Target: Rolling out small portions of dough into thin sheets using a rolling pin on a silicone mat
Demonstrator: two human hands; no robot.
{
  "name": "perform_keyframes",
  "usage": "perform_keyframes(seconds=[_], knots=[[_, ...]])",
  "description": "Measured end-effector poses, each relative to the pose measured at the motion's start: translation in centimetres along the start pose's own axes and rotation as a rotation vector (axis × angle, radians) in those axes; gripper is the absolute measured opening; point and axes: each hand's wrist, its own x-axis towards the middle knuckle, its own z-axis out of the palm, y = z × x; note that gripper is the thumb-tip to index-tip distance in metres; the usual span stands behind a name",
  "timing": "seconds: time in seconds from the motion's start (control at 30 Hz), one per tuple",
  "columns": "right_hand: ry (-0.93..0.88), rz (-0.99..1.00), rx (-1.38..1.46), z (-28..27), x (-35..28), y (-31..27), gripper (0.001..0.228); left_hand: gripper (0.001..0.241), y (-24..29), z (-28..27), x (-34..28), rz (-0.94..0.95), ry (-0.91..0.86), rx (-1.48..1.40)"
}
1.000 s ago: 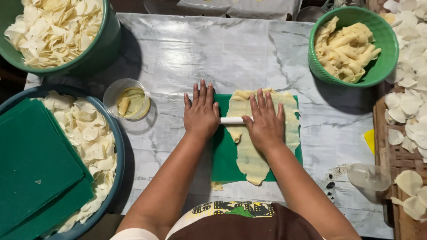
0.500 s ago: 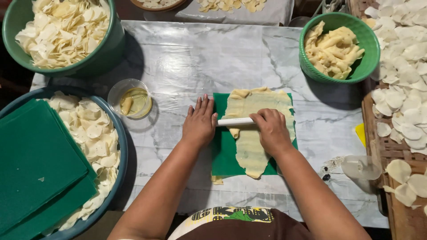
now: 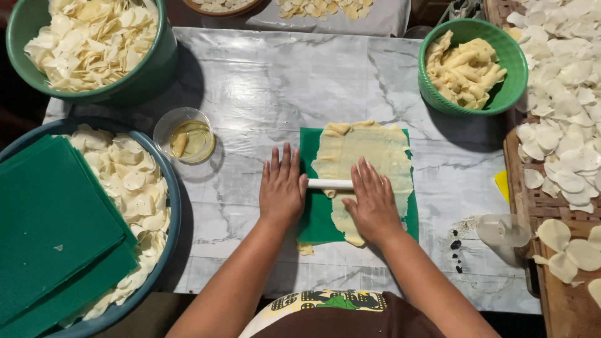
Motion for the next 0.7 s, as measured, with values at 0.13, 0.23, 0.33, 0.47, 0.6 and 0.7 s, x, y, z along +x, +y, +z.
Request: perform_keyframes(seconds=[0.13,0.23,0.33,0.47,0.6,0.7], knots=[[0.107,-0.053,-0.056,2.0,0.3,1.1,0.073,0.064,-0.4,1.1,0.3,-0.01,-0.037,0.006],[0.07,0.01,-0.099,2.4,5.0,2.2,0.074,0.063,-1.3,1.7,4.5,-0.036,-0.076,0.027],[-0.022,0.169,-0.144,1.3,8.2,2.2,0.078,0.066,-1.4,2.4,7.4,-0.098,-0.113,0.025],[-0.003,0.159,-0.108,0.8,4.0,0.3,0.074,0.065,0.0,0.2,2.4,-0.069,-0.065,0.01],[-0.042,0.161,0.008,2.4,1.9,1.7,0.07,0.066,-0.8,2.0,-0.1,-0.033,-0.099,-0.016],[0.087,0.213,0.032,1.4,5.5,3.1,0.064,0.066,-0.4,-0.9,3.1,-0.074,0.037,0.0]])
